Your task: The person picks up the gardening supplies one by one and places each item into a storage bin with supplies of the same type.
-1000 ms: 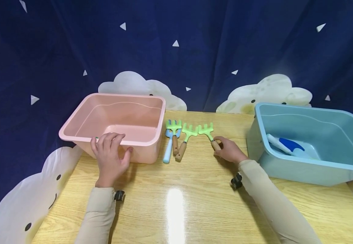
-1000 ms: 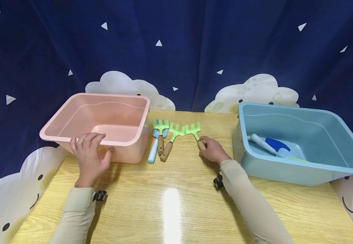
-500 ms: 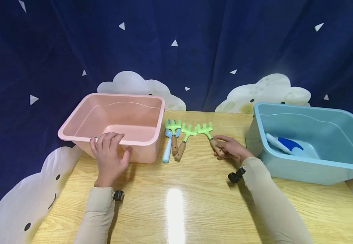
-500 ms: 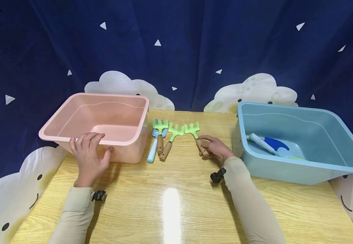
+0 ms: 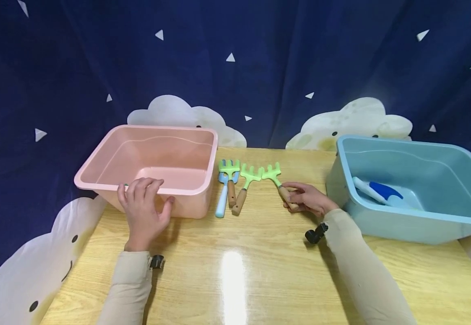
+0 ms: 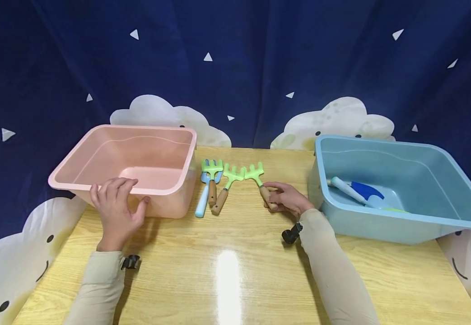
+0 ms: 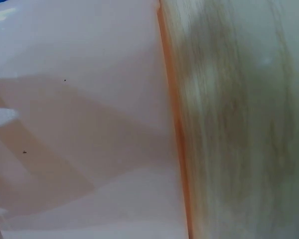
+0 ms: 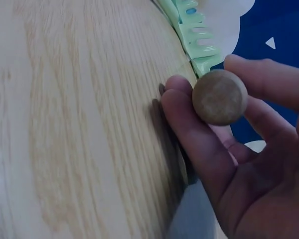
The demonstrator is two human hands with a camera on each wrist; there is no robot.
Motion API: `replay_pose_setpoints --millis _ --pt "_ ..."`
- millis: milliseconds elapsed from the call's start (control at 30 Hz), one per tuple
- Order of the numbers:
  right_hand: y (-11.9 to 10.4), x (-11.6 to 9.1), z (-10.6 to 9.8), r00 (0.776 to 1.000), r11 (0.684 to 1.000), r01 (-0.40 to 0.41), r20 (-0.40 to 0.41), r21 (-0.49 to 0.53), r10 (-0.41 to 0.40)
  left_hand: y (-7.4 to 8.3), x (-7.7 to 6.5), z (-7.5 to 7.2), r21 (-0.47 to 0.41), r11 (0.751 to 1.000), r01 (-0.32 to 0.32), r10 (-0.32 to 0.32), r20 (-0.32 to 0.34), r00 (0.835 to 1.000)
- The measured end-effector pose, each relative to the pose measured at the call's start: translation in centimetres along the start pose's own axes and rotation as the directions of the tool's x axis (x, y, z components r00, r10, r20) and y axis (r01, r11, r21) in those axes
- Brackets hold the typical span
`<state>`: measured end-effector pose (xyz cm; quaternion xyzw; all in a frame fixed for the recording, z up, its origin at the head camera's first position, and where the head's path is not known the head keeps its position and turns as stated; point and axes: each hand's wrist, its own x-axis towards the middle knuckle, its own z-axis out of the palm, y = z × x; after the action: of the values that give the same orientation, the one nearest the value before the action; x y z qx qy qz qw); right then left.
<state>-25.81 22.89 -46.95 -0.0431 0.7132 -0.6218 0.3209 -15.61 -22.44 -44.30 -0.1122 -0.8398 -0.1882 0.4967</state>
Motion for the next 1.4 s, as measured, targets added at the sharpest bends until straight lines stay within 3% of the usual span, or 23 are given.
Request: replay_pose_setpoints --millis 400,800,1233,1400 --pt "0.1 -0.2 0.1 0.999 1.0 -0.016 -0.028 0.015 0.016 0.6 -1.0 0.5 0.046 0.995 0.087 -0.088 0.001 0.996" --pt "-0.5 0.3 0.1 0.996 0.979 -0.03 -0.086 -0.202 0.012 0.0 -1.1 -0.2 0.092 0.995 0.035 -0.04 0.052 0.998" --pt "-0.6 0.4 0.1 0.997 0.98 -0.037 -0.081 -0.195 0.021 -0.1 -1.2 0.0 0.066 0.998 0.017 -0.017 -0.004 1.0" --pt "-0.8 0.2 0.1 0.987 0.965 -0.038 -0.161 -0.259 -0.004 -0.2 -1.1 0.1 0.065 0.998 0.018 -0.018 -0.002 1.0"
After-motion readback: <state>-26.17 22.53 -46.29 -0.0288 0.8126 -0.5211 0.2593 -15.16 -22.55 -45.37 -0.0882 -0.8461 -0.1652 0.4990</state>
